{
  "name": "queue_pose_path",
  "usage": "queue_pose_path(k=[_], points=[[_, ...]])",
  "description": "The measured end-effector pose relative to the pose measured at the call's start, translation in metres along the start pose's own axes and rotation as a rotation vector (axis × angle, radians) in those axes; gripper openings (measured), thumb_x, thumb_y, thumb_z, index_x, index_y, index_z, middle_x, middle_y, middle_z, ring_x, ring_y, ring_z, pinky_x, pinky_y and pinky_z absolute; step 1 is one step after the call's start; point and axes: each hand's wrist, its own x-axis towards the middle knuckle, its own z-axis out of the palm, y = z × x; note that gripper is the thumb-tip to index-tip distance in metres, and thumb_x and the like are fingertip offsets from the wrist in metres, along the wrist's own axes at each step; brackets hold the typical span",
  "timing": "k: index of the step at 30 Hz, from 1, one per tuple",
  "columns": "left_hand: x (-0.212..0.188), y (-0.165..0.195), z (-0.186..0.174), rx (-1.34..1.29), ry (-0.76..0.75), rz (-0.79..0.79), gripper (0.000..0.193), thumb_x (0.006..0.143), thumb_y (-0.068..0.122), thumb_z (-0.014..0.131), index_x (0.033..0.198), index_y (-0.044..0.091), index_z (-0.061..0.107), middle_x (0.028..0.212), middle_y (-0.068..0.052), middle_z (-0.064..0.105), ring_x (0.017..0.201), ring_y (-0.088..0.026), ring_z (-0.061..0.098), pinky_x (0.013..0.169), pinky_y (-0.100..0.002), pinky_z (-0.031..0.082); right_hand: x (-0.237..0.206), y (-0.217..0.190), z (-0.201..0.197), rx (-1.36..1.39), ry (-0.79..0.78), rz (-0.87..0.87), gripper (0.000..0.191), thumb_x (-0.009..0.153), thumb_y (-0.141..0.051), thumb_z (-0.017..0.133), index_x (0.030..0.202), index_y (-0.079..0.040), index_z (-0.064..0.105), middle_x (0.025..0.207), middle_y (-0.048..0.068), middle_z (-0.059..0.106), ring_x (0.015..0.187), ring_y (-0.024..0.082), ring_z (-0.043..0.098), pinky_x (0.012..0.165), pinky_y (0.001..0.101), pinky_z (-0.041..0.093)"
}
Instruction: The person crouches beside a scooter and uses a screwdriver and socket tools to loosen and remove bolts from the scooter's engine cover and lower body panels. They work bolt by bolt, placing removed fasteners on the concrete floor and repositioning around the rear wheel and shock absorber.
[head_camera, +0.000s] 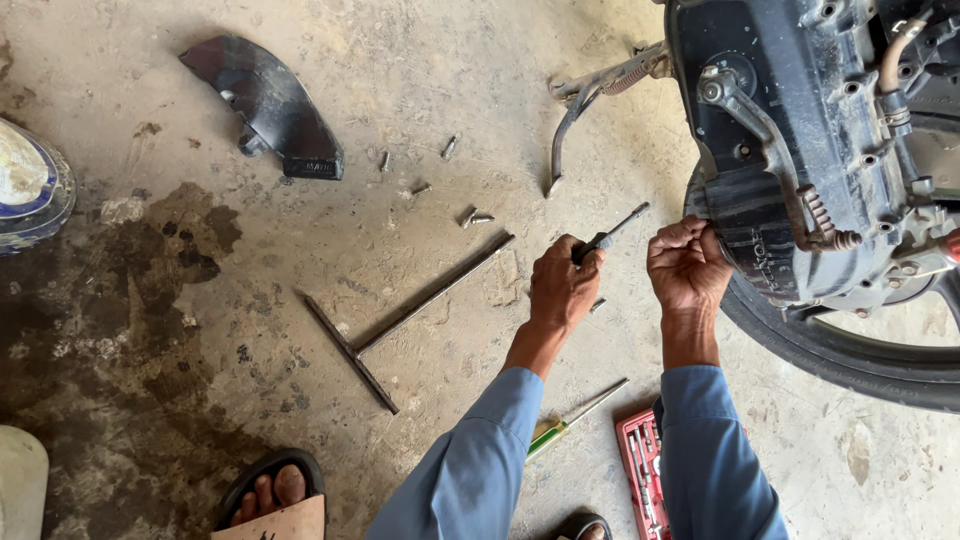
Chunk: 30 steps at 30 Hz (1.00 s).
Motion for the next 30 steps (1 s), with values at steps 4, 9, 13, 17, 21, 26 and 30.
queue_pose_path(k=[4, 9, 13, 17, 21, 26, 30], points=[[-0.0010, -0.0001, 0.0016, -0.003, 0.002, 0.012, 0.031, 0.093, 0.033, 0.069, 0.098, 0.003, 0.070, 0.090, -0.015, 0.076, 0.083, -0.030, 0.074, 0.077, -0.044, 0.057, -0.0027, -0.0015, -0.0021, -0.011, -0.019, -0.010, 0.009, 0.096, -0.009, 0.072, 0.093, -0.001, 0.070, 0.088, 0.009, 0.073, 0.076, 0.017, 0.062, 0.074, 0.0307, 0.054], [-0.0027, 0.0021, 0.0007, 0.002, -0.034, -0.030, 0.031, 0.094, 0.035, 0.067, 0.098, 0.004, 0.069, 0.088, -0.015, 0.075, 0.081, -0.030, 0.074, 0.076, -0.044, 0.057, -0.0002, -0.0004, -0.0004, -0.011, 0.029, -0.004, 0.012, 0.096, -0.012, 0.073, 0.093, -0.001, 0.070, 0.083, 0.009, 0.072, 0.074, 0.019, 0.062, 0.074, 0.0306, 0.054], [-0.0029, 0.0036, -0.0006, 0.004, -0.018, -0.014, 0.031, 0.094, 0.035, 0.068, 0.098, 0.004, 0.069, 0.088, -0.015, 0.075, 0.080, -0.030, 0.073, 0.075, -0.045, 0.057, -0.0017, -0.0010, -0.0015, -0.036, 0.003, -0.001, 0.010, 0.095, -0.011, 0.072, 0.093, -0.002, 0.070, 0.085, 0.009, 0.073, 0.073, 0.018, 0.061, 0.073, 0.0306, 0.053], [-0.0034, 0.0028, 0.0007, 0.002, -0.008, 0.008, 0.032, 0.093, 0.035, 0.068, 0.097, 0.004, 0.069, 0.087, -0.015, 0.075, 0.080, -0.031, 0.073, 0.075, -0.045, 0.057, 0.0008, -0.0058, -0.0019, -0.005, -0.016, 0.043, 0.007, 0.099, -0.008, 0.071, 0.096, -0.002, 0.070, 0.084, 0.007, 0.071, 0.074, 0.017, 0.061, 0.075, 0.0303, 0.053], [-0.0035, 0.0008, 0.0048, 0.006, 0.002, 0.031, 0.032, 0.093, 0.034, 0.069, 0.097, 0.003, 0.069, 0.087, -0.017, 0.075, 0.081, -0.032, 0.073, 0.075, -0.046, 0.056, 0.0007, -0.0048, -0.0043, -0.002, -0.006, 0.030, 0.012, 0.093, -0.012, 0.072, 0.095, -0.001, 0.070, 0.083, 0.009, 0.072, 0.071, 0.019, 0.060, 0.073, 0.0317, 0.053], [-0.0027, -0.0018, 0.0080, -0.015, 0.008, 0.041, 0.030, 0.092, 0.033, 0.069, 0.095, 0.003, 0.069, 0.088, -0.016, 0.075, 0.081, -0.031, 0.074, 0.075, -0.045, 0.057, 0.0019, -0.0071, -0.0079, 0.017, -0.032, 0.044, 0.006, 0.100, -0.008, 0.069, 0.099, -0.002, 0.068, 0.089, 0.007, 0.072, 0.076, 0.017, 0.059, 0.077, 0.0313, 0.053], [-0.0041, -0.0018, 0.0080, -0.013, 0.017, 0.073, 0.030, 0.093, 0.032, 0.070, 0.095, 0.002, 0.069, 0.087, -0.016, 0.075, 0.081, -0.032, 0.073, 0.075, -0.045, 0.057, 0.0032, -0.0054, -0.0094, 0.011, 0.008, 0.017, 0.011, 0.094, -0.014, 0.070, 0.094, -0.002, 0.069, 0.085, 0.010, 0.072, 0.071, 0.019, 0.060, 0.072, 0.0325, 0.052]])
